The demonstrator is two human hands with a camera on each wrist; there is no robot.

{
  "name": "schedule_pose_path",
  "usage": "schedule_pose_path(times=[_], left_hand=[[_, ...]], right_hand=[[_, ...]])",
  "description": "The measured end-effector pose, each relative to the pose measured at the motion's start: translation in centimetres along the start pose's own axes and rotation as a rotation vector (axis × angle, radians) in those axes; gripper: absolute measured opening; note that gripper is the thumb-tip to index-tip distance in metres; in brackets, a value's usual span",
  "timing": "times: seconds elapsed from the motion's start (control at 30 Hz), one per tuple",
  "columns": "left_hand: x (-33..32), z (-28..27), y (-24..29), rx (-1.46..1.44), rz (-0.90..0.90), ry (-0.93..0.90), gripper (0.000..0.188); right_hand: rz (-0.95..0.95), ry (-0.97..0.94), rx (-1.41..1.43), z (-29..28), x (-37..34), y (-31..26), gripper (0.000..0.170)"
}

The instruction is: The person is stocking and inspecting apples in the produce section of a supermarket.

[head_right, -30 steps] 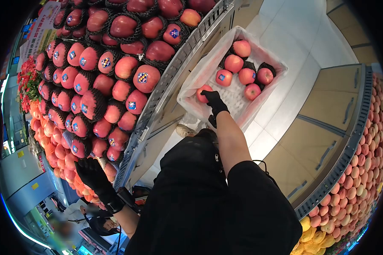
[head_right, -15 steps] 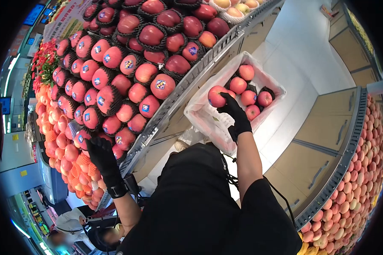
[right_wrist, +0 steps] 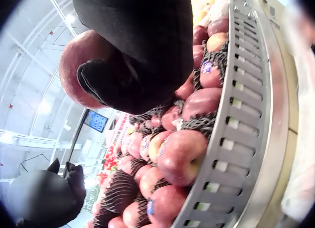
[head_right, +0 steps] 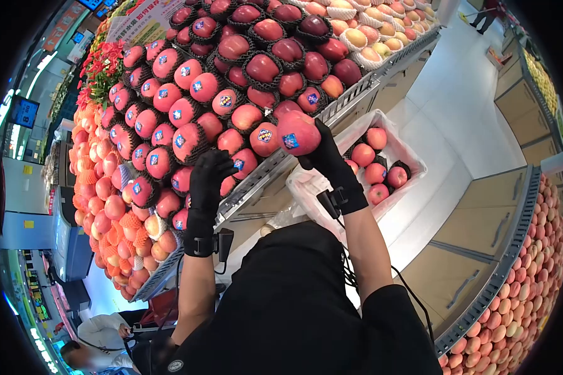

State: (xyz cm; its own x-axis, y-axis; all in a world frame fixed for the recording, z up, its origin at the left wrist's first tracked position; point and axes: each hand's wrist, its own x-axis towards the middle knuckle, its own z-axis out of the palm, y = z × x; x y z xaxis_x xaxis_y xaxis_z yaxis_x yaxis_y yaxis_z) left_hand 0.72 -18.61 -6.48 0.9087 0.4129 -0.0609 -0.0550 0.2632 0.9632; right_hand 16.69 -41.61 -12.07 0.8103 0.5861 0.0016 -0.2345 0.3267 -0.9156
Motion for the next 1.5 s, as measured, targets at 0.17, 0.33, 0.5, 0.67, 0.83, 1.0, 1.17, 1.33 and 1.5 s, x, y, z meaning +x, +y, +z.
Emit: schedule_pose_path(times=[0.17,0.33,0.5,0.67,0.83,1.0,1.17,1.33,1.5], left_hand=[[0.7,1.9,0.9,0.031,0.053,-0.051,0.028],[0.7,4.5,2.4,0.281,0.250,-0.031,0.043],[0.8,5.1,2.3,0.212,0.288,-0.048,0.059],[-0.2,5.5,3.7,0.349,0.278,0.012,0.073],[-0.6,5.3,4.0,0.484,0.277,0.029,0.083],[-1.5,5.5,5.3,0.475,0.269,-0.089,0.097],[-1.8,4.7,6.0,0.432,0.242,-0.168,0.103],[-1.9,3.8,6.4,0.506,0.330,-0.231,0.101],[-1.8,3.0,7.4,0.589,0.325,-0.305,0.094]], right_hand=[[0.040,-0.051,0.190,4.3,0.6,-1.3,0.029],[0.246,-0.052,0.347,7.4,0.5,-2.1,0.045],[0.357,-0.230,0.543,8.4,0.8,-1.6,0.047],[0.220,-0.242,0.398,10.9,-0.6,-3.8,0.024],[0.300,-0.192,0.429,11.3,-0.4,-3.0,0.031],[0.125,-0.183,0.247,10.8,0.2,-2.1,0.051],[0.266,-0.177,0.284,11.2,-0.1,-3.1,0.050],[0.420,-0.221,0.436,11.5,-0.4,-3.5,0.046],[0.307,-0.133,0.411,13.0,-0.8,-3.4,0.040]])
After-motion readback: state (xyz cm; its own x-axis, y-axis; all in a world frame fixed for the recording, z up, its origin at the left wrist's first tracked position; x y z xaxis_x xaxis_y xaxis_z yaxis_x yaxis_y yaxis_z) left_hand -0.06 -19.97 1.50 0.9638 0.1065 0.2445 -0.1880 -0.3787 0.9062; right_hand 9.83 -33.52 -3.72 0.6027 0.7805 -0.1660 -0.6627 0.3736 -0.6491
